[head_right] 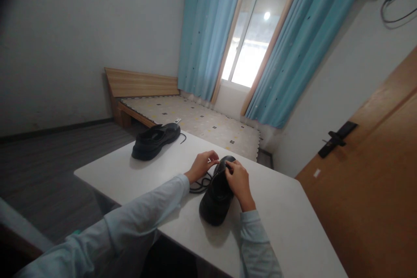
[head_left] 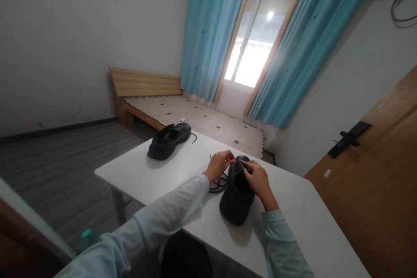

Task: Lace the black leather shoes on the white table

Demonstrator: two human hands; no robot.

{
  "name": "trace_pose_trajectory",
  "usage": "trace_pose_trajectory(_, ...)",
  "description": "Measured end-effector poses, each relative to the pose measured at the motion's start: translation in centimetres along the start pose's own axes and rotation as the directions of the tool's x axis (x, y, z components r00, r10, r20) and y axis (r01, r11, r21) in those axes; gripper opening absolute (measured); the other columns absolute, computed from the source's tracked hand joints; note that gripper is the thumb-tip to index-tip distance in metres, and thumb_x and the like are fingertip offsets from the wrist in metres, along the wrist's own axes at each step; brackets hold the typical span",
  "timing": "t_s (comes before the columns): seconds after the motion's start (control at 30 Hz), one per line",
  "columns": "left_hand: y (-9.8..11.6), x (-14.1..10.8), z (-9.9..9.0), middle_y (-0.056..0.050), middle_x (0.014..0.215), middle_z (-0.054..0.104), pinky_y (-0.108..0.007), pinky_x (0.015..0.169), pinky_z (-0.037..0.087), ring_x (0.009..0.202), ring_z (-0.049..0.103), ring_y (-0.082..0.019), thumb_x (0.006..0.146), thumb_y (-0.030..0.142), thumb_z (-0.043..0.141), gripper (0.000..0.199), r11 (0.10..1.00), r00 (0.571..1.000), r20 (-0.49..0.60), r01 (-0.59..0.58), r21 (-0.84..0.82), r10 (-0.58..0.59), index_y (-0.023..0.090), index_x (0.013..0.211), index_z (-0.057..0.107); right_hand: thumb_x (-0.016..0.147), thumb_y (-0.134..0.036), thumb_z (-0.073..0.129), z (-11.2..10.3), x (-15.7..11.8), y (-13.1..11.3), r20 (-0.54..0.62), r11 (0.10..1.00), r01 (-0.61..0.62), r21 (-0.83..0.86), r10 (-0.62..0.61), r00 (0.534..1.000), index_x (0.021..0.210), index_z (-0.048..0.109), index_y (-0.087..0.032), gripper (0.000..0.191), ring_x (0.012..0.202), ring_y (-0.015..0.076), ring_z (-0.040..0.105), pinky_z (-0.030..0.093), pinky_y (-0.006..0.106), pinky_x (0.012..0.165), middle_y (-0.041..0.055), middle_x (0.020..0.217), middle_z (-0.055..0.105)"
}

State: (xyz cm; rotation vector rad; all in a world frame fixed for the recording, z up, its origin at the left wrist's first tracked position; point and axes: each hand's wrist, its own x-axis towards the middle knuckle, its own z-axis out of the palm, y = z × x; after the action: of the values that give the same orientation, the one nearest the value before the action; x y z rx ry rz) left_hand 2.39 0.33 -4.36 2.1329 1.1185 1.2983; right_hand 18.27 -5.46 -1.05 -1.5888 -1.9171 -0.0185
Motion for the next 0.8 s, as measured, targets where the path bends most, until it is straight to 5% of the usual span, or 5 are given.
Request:
trace_pose_trajectory(0.37, 0.22, 0.00, 0.45, -0.003, 0.082, 0.066, -0.028, 0.076, 0.044, 0.085, 0.055, -0.017, 0.078, 0.028, 0.064, 0.009, 0.999, 0.999, -0.038, -0.013, 0.053, 0.014, 0.020, 0.079, 0.067, 0.079, -0.019, 0.049, 0.16, 0.23, -0.24, 0.013, 0.996, 0.048, -0.070, -0.047, 0.999, 0.093, 0.074, -0.023, 0.030, 0.074, 0.0205, 0.062, 0.044, 0.030, 0.069, 0.0064, 0.082, 0.068)
trace_pose_trajectory(0.8, 0.75, -0.32, 0.36, -0.001, 0.079, 0.068, -0.027, 0.077, 0.046, 0.078, 0.061, -0.014, 0.080, 0.019, 0.060, 0.007, 0.999, 0.999, -0.024, -0.032, -0.040, 0.031, 0.019, 0.085, 0.065, 0.079, -0.020, 0.047, 0.36, 0.39, -0.33, 0.005, 0.999, -0.008, -0.034, 0.008, 1.000, 0.100, 0.071, -0.018, 0.032, 0.077, 0.0217, 0.062, 0.047, 0.033, 0.073, 0.0099, 0.090, 0.067)
